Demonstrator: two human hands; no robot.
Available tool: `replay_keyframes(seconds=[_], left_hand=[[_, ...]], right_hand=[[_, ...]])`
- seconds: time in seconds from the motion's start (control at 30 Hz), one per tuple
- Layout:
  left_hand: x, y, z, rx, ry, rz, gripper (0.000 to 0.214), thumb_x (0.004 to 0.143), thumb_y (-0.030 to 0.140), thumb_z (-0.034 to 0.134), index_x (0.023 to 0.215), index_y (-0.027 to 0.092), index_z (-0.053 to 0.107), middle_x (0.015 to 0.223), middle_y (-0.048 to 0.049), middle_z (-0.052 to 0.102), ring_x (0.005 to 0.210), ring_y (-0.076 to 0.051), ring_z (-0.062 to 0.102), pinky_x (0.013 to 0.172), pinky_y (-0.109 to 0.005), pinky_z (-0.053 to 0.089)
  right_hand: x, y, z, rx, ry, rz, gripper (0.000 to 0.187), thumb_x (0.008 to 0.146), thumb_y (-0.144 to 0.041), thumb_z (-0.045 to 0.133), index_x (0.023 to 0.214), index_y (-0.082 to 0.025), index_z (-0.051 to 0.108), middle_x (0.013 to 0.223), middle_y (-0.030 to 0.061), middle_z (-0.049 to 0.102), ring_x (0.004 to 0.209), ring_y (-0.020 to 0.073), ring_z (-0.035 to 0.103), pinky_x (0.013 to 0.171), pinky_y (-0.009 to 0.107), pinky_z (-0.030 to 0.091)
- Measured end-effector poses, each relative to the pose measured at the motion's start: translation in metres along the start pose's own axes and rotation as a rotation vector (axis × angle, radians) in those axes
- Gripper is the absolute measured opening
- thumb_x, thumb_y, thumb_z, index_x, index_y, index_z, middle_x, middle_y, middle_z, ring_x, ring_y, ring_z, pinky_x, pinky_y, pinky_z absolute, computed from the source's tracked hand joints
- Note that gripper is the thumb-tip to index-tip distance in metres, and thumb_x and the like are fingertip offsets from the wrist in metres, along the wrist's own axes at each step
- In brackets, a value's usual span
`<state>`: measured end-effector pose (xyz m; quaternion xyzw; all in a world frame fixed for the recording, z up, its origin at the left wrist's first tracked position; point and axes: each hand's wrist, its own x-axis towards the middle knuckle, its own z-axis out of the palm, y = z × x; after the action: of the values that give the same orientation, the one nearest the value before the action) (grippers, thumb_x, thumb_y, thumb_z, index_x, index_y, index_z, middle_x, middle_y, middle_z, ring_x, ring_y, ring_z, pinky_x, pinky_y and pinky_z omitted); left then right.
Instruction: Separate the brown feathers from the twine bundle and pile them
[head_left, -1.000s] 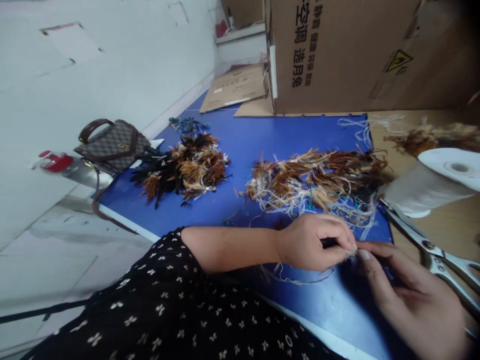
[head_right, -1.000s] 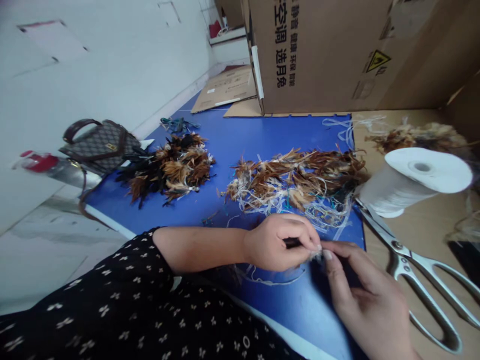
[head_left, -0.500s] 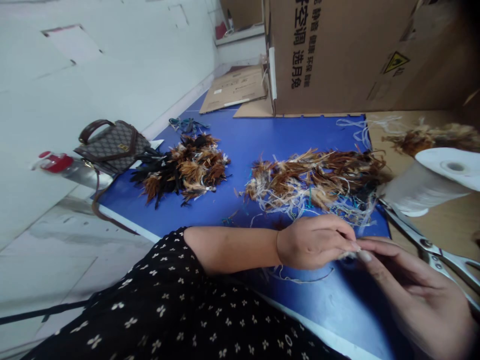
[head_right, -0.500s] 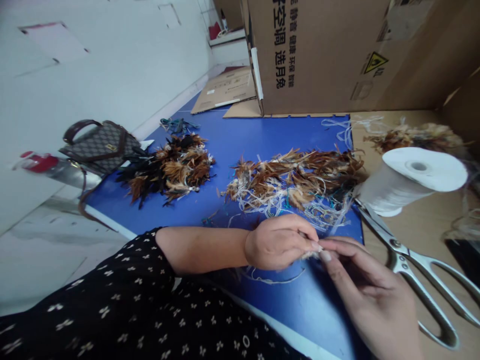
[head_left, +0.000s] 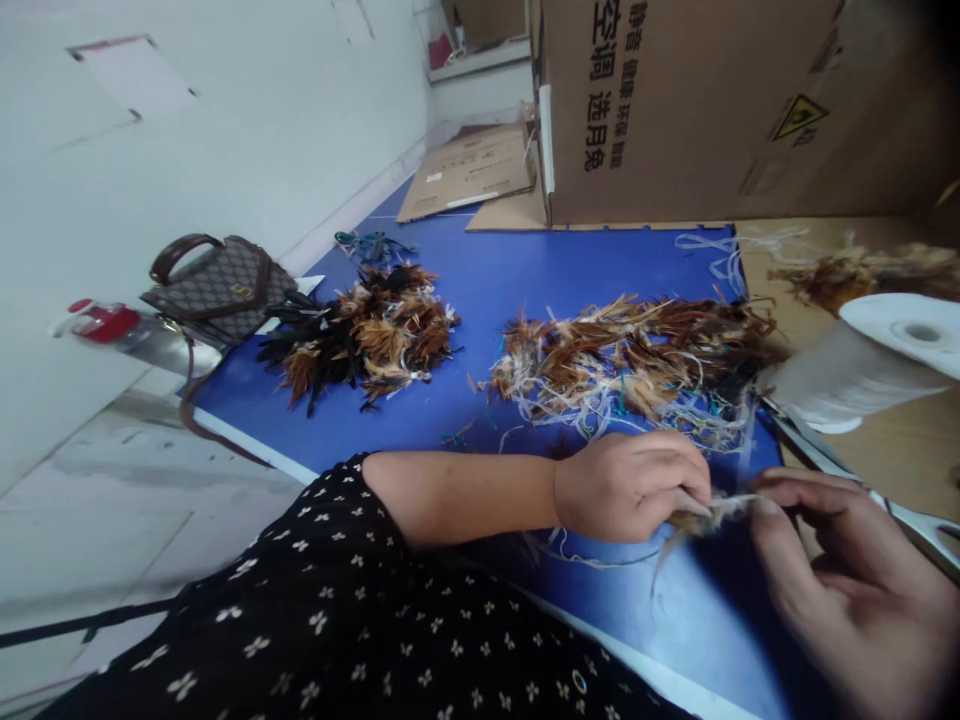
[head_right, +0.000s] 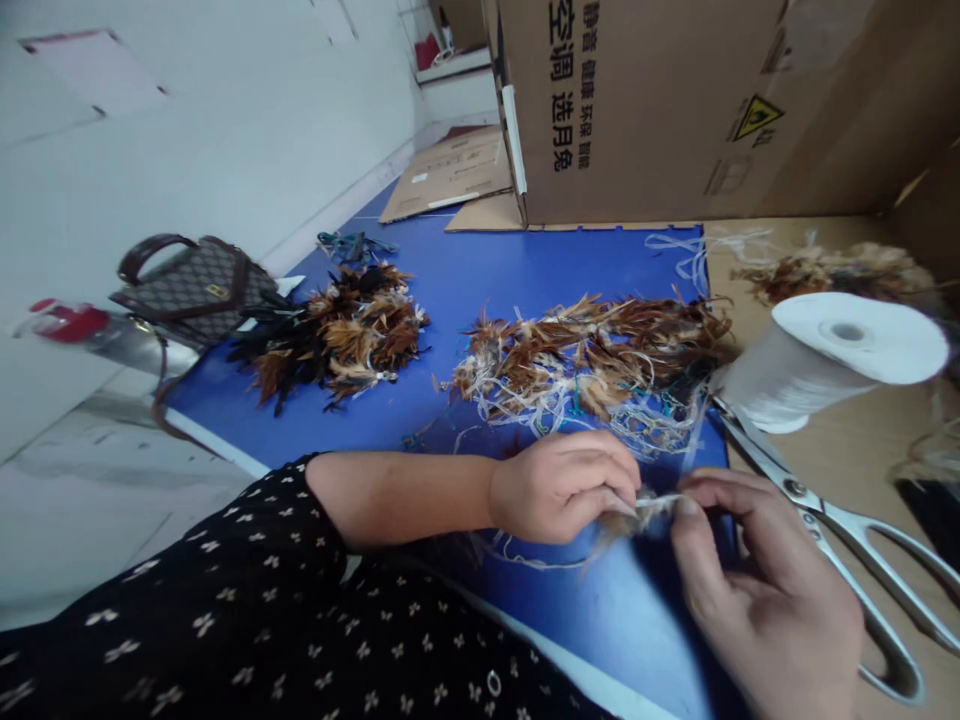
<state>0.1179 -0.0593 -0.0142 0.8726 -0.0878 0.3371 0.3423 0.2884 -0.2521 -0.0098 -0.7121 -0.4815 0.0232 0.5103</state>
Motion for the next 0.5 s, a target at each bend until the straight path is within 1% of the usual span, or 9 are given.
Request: replay_keyframes(seconds=[0.07,0.13,0.2,0.23,0.3,0.37,0.43,0.47,0.5], left_hand=[[0.001,0.001,-0.004,0.004,-0.095,-0.024,0.022,0.108,0.009,0.057,0.111,0.016,0.077,0.12,-0.0163,0.085,0.123,-0.022,0.083,0.111,-0.033,0.069],[0.002,0.001,-0.006,0.006,-0.184,-0.065,0.023,0.107,0.009,0.056,0.11,0.017,0.077,0.122,-0.0154,0.084,0.124,-0.022,0.082,0.109,-0.032,0.068],[0.003,0.001,-0.006,-0.017,-0.244,-0.098,0.022,0.108,0.01,0.057,0.109,0.018,0.077,0.121,-0.0151,0.083,0.122,-0.022,0.082,0.108,-0.031,0.067],[0.003,0.001,-0.006,-0.042,-0.254,-0.104,0.022,0.108,0.01,0.057,0.108,0.018,0.077,0.12,-0.0153,0.083,0.121,-0.022,0.082,0.107,-0.031,0.067],[0.003,0.001,-0.003,-0.115,-0.214,-0.114,0.019,0.109,0.012,0.058,0.105,0.018,0.076,0.117,-0.0153,0.082,0.117,-0.022,0.081,0.108,-0.033,0.067],[0.002,0.001,0.001,-0.219,-0.113,-0.144,0.014,0.109,0.016,0.064,0.101,0.018,0.075,0.113,-0.0141,0.082,0.115,-0.022,0.08,0.111,-0.037,0.067],[0.001,0.001,0.007,-0.352,-0.013,-0.236,0.007,0.107,0.022,0.075,0.102,0.018,0.074,0.115,-0.0143,0.082,0.117,-0.023,0.08,0.112,-0.039,0.067],[0.0,0.002,0.01,-0.436,0.018,-0.313,0.01,0.104,0.025,0.081,0.107,0.018,0.074,0.117,-0.0144,0.081,0.115,-0.023,0.08,0.108,-0.039,0.068],[0.0,0.003,0.015,-0.53,0.033,-0.405,0.021,0.101,0.026,0.088,0.114,0.018,0.073,0.118,-0.0141,0.081,0.113,-0.022,0.081,0.104,-0.038,0.069]], right_hand=[[0.002,0.005,0.001,-0.223,0.019,-0.176,0.014,0.104,-0.04,0.077,0.113,-0.028,0.077,0.114,0.0078,0.085,0.099,0.0275,0.082,0.089,0.041,0.063],[0.004,0.011,0.001,-0.453,0.028,-0.321,0.013,0.105,-0.036,0.073,0.113,-0.027,0.072,0.114,0.0097,0.085,0.098,0.0286,0.081,0.084,0.041,0.059],[0.007,0.014,0.0,-0.605,0.022,-0.43,0.011,0.103,-0.032,0.073,0.111,-0.026,0.068,0.113,0.0112,0.085,0.092,0.0281,0.079,0.079,0.04,0.055],[0.008,0.015,-0.001,-0.649,0.02,-0.479,0.011,0.102,-0.03,0.073,0.11,-0.026,0.066,0.112,0.0112,0.085,0.089,0.0275,0.078,0.078,0.041,0.054],[0.011,0.015,-0.003,-0.696,0.015,-0.562,0.012,0.101,-0.026,0.073,0.109,-0.026,0.063,0.108,0.0104,0.084,0.085,0.0263,0.076,0.077,0.041,0.053],[0.013,0.012,-0.005,-0.709,0.03,-0.585,0.012,0.101,-0.024,0.072,0.108,-0.026,0.062,0.104,0.0093,0.083,0.084,0.0261,0.076,0.078,0.04,0.054],[0.013,0.008,-0.003,-0.657,0.04,-0.533,0.01,0.103,-0.026,0.071,0.11,-0.025,0.064,0.106,0.0106,0.084,0.088,0.0279,0.077,0.081,0.041,0.057],[0.013,0.005,-0.001,-0.611,0.027,-0.494,0.009,0.105,-0.027,0.069,0.112,-0.025,0.066,0.109,0.0121,0.084,0.092,0.0293,0.078,0.084,0.042,0.059],[0.012,0.003,0.001,-0.562,0.002,-0.456,0.01,0.106,-0.029,0.068,0.115,-0.025,0.067,0.112,0.0135,0.084,0.097,0.0307,0.079,0.088,0.044,0.061]])
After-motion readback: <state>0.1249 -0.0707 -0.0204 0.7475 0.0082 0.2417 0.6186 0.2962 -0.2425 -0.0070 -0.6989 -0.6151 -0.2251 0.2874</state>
